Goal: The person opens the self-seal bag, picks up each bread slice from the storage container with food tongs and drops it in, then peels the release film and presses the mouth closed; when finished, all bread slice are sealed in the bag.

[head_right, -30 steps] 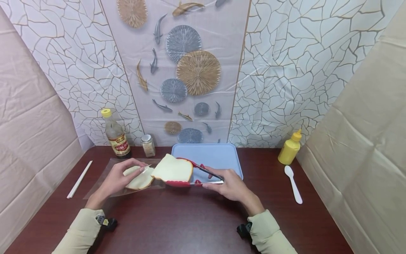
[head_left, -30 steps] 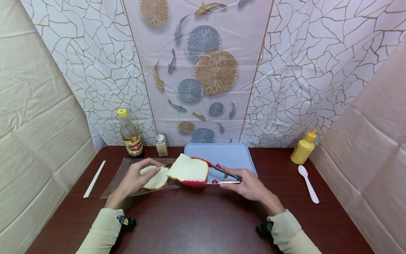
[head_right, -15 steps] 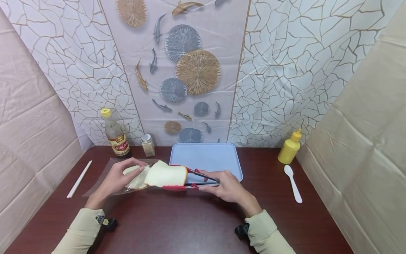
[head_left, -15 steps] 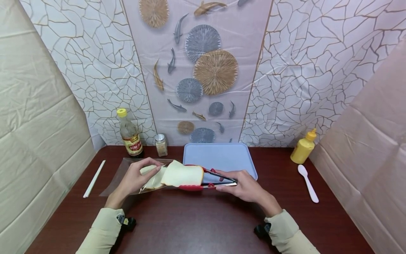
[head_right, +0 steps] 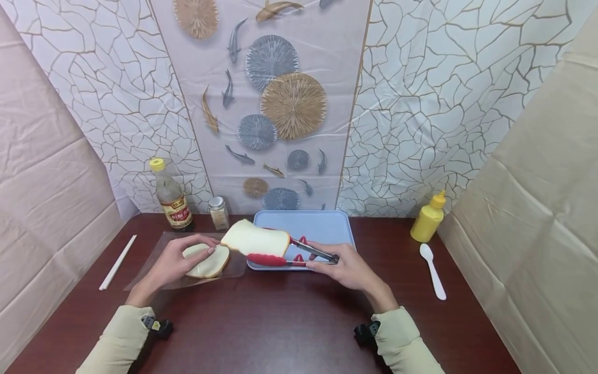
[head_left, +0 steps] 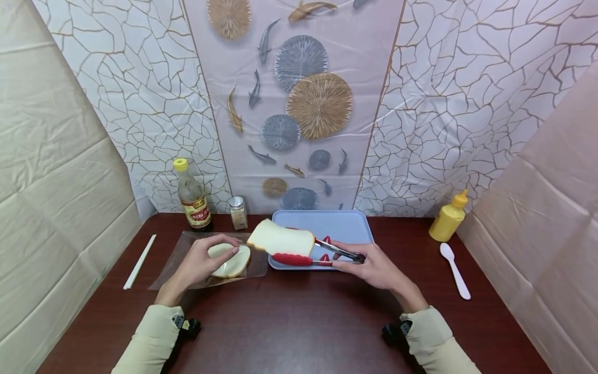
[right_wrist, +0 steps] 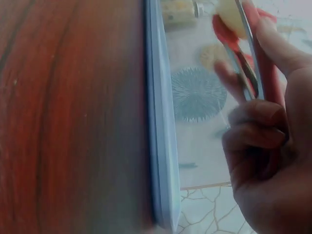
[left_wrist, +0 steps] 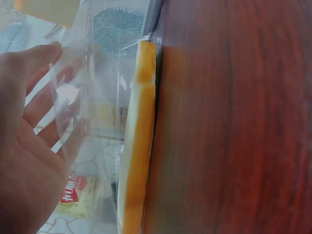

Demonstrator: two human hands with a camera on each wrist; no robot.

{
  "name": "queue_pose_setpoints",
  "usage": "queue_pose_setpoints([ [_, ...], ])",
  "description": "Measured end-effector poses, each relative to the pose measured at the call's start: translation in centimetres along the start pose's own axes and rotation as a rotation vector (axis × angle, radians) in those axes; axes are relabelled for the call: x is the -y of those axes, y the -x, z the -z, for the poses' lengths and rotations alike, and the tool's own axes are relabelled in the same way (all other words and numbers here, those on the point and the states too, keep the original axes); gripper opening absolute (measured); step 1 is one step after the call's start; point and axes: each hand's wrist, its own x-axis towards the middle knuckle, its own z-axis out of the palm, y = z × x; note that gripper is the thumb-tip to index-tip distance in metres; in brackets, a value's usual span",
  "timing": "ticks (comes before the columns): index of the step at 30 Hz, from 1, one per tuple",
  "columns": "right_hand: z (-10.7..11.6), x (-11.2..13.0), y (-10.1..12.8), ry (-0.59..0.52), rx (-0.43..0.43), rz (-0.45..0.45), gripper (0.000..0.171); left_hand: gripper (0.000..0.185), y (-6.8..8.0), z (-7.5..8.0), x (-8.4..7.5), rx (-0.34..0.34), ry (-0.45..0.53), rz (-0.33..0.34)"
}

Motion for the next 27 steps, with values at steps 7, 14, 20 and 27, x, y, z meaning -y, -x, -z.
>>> queue_pose_setpoints([
  [7, -0.6, -0.5, -0.2, -0.014, 0.156, -0.012, 0.058, 0.010, 0.1, -0.2, 0.4, 0.043, -0.048, -0.010],
  [14, -1.1, -0.1, -0.3, 0.099, 0.145, 0.026, 0.063, 0.014, 0.0, -0.1, 0.3, 0.038, -0.022, -0.024],
  [20, -1.5, 1.1, -1.1, 0.183, 0.137, 0.035, 0.064, 0.016, 0.1, 0.3, -0.1, 0.053, -0.015, 0.006],
  [27, -1.9, 1.3, -2.4, 0.184, 0.171, -0.001, 0.066, 0.015, 0.1, 0.4, -0.1, 0.065, 0.006, 0.016],
])
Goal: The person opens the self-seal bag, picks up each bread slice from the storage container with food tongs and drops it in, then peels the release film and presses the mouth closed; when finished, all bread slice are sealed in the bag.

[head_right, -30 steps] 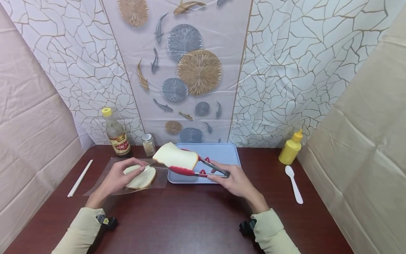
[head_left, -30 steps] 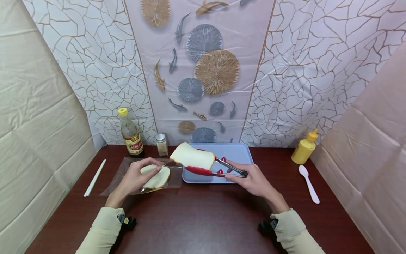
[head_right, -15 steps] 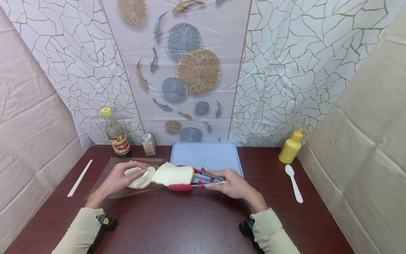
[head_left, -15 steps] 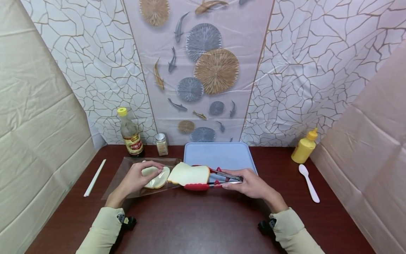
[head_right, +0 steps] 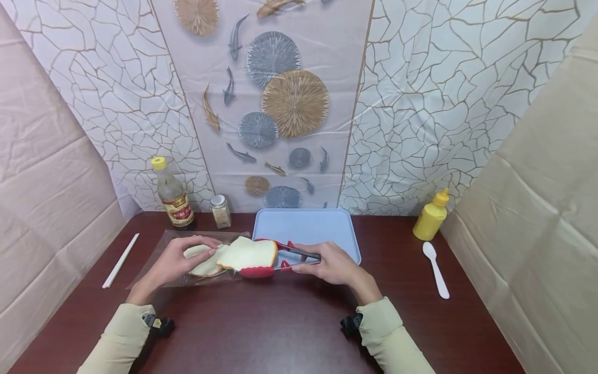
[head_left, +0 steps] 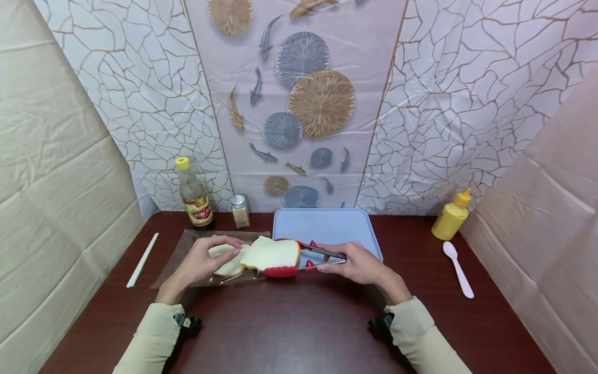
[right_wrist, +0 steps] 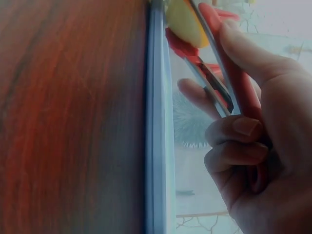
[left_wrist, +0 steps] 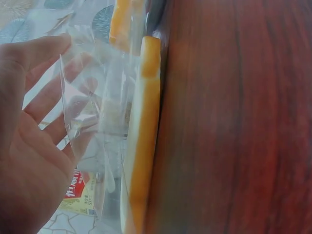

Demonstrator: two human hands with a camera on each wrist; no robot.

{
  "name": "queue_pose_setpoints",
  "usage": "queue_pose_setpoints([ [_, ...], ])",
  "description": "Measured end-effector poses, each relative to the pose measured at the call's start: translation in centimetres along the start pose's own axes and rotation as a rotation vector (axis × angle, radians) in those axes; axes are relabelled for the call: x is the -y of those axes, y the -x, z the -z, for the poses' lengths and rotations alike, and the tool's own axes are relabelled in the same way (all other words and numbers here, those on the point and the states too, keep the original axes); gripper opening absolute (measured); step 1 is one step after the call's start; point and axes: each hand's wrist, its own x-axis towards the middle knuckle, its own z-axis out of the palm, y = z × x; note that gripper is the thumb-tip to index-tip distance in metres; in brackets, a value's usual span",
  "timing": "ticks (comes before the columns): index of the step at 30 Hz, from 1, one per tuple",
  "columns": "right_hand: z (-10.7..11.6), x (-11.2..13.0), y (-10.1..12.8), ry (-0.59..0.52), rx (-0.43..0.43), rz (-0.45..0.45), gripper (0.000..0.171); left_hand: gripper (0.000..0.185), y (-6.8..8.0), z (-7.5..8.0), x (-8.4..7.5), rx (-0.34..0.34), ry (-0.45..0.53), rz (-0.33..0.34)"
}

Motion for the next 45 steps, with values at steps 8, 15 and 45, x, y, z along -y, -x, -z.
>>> queue_pose_setpoints([
  [8, -0.4, -0.2, -0.3, 0.040, -0.024, 0.028, 0.065, 0.014, -0.2, -0.1, 0.1, -0.013, 0.000, -0.007],
  [15, -1.1, 0.7, -1.3, 0.038, -0.024, 0.070, 0.063, 0.012, 0.0, -0.3, 0.3, -0.014, 0.000, -0.006],
  [45, -7.5, 4.7, -7.1, 0.004, -0.049, 0.150, 0.064, 0.013, -0.1, 0.5, -0.9, -0.022, -0.088, -0.023],
])
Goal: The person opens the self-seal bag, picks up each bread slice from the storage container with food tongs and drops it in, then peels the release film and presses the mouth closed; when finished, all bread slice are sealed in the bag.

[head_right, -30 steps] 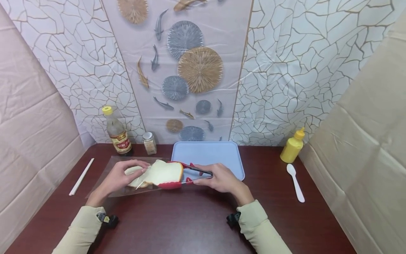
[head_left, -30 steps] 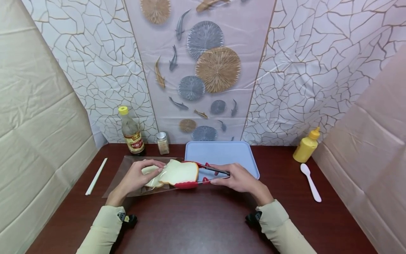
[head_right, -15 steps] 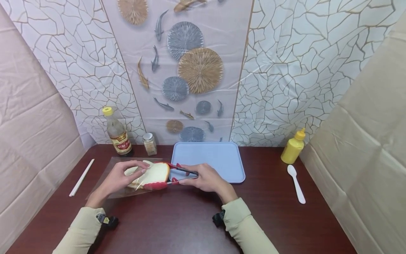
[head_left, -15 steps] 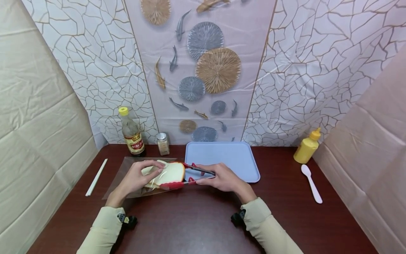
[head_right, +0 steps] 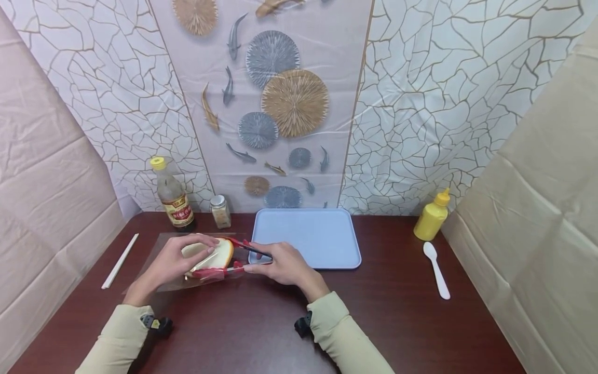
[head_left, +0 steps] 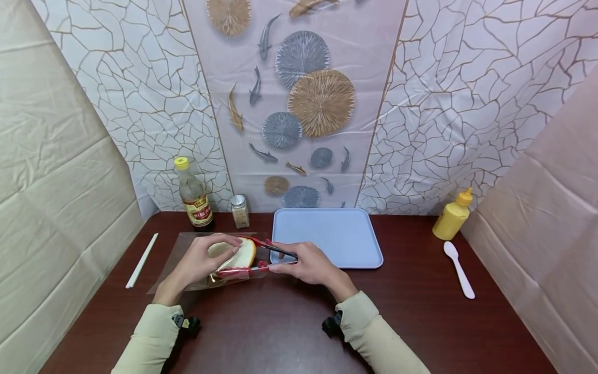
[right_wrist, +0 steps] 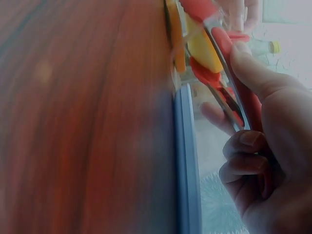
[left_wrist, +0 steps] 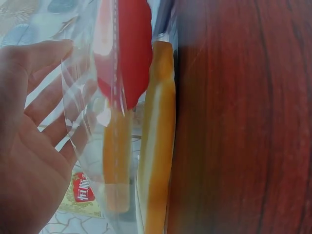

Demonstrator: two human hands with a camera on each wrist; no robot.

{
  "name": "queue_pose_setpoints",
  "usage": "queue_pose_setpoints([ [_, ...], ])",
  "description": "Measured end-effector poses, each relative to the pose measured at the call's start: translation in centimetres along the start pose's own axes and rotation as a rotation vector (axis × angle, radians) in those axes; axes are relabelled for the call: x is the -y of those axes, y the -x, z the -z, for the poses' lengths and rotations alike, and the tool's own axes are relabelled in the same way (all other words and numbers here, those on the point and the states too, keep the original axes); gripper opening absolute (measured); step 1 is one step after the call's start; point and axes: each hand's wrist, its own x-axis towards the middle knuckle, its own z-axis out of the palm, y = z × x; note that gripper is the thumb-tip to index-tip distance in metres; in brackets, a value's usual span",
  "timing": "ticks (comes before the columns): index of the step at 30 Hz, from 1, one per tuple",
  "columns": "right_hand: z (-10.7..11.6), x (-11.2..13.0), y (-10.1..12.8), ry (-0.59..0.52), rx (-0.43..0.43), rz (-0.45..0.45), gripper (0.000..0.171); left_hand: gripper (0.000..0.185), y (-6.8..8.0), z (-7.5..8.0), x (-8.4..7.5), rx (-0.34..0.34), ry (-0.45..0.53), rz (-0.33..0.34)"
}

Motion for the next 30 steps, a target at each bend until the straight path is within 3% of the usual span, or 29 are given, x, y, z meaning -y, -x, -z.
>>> queue_pose_setpoints([
  [6, -1.0, 0.6, -0.9, -0.060, 0.025, 0.002, 0.066, 0.012, 0.0, 0.0, 0.2, -0.005, -0.002, 0.009],
  [12, -1.4, 1.0, -1.2, -0.125, 0.097, 0.006, 0.067, 0.011, 0.3, 0.1, 0.6, 0.010, 0.068, 0.037],
  [19, -1.5, 1.3, -1.1, -0.105, 0.077, -0.031, 0.069, 0.016, 0.2, 0.0, 0.4, 0.056, 0.152, -0.032],
  [22, -1.5, 1.4, -1.1, -0.075, 0.064, -0.056, 0.073, 0.013, 0.2, -0.1, 0.4, 0.031, 0.120, -0.044],
  [30, -1.6, 1.2, -1.2, -0.053, 0.044, -0.112, 0.078, 0.008, 0.0, -0.1, 0.9, 0.009, 0.015, 0.004],
])
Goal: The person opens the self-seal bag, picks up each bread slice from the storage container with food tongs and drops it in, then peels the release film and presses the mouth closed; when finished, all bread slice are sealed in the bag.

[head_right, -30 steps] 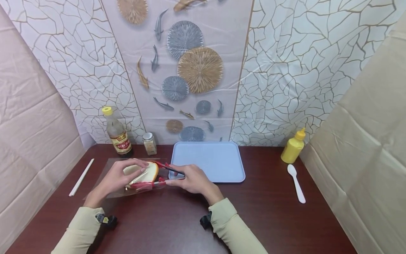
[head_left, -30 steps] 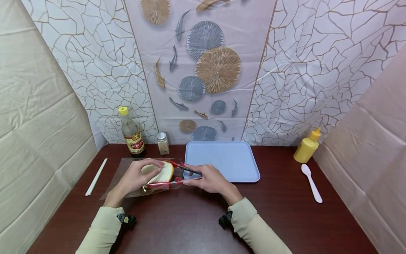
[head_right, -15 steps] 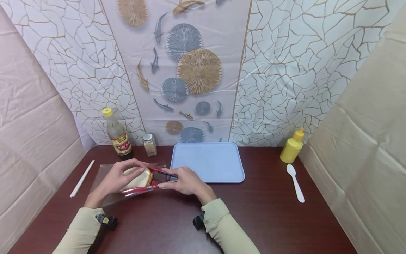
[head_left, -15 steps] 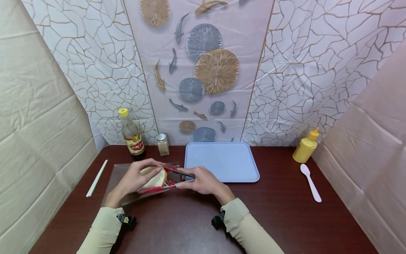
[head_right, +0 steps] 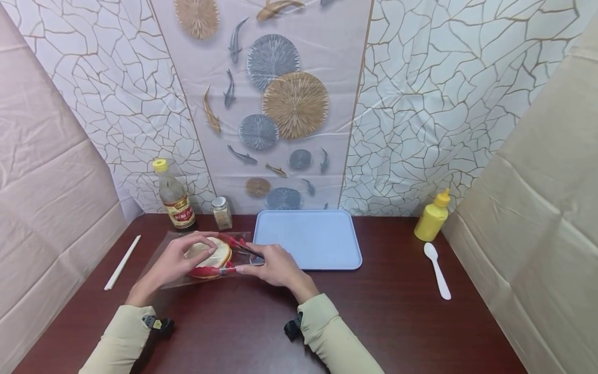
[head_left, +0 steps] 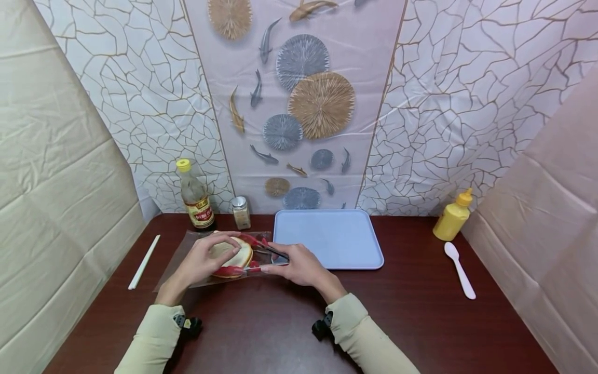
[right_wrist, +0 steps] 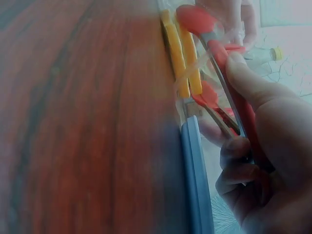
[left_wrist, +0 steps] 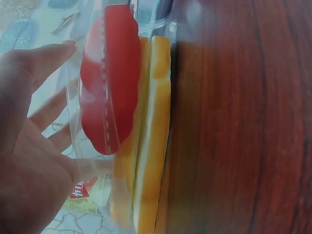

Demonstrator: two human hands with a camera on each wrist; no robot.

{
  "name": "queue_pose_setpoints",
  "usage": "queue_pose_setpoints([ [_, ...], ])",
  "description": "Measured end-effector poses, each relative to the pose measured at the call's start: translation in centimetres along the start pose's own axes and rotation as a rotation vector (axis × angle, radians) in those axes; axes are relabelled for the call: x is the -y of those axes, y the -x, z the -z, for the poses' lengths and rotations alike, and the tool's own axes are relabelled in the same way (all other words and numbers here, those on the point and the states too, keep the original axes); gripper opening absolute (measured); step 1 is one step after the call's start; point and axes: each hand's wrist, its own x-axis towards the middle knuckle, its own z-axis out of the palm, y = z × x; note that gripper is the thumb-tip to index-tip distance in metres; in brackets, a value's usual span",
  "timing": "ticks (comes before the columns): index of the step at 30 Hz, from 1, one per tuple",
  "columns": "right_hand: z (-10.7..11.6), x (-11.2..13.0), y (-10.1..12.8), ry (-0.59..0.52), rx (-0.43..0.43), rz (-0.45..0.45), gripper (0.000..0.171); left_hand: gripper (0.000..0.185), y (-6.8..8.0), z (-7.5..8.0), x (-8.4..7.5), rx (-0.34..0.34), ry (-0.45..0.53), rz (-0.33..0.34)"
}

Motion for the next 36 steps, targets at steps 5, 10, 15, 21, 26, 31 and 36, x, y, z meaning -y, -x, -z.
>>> queue_pose_setpoints([
  [5, 0.6, -0.2, 0.4, 0.002, -0.008, 0.009, 0.078, 0.010, -0.2, -0.2, -0.3, 0.000, -0.003, 0.009],
  [10, 1.6, -0.9, 1.4, -0.018, -0.025, 0.012, 0.076, 0.009, -0.2, -0.4, -0.4, -0.004, 0.002, 0.014],
  [15, 3.0, -2.3, 3.3, -0.040, -0.037, -0.009, 0.075, 0.008, -0.2, -0.6, -0.3, 0.011, 0.005, 0.050],
  [21, 5.2, -4.3, 6.0, -0.076, -0.072, -0.047, 0.075, 0.008, -0.2, -0.8, -0.2, -0.006, -0.035, 0.053],
  [26, 7.6, -6.2, 8.7, -0.154, -0.129, -0.093, 0.074, 0.009, -0.1, -0.9, -0.2, -0.032, -0.095, 0.030],
  [31, 10.2, -8.6, 11.3, -0.112, -0.229, -0.135, 0.071, 0.008, 0.0, -0.9, -0.3, -0.044, -0.111, 0.034],
  [36, 12.7, -11.3, 14.0, -0.023, -0.296, -0.202, 0.076, 0.008, 0.1, -0.8, -0.2, -0.047, -0.131, 0.046],
])
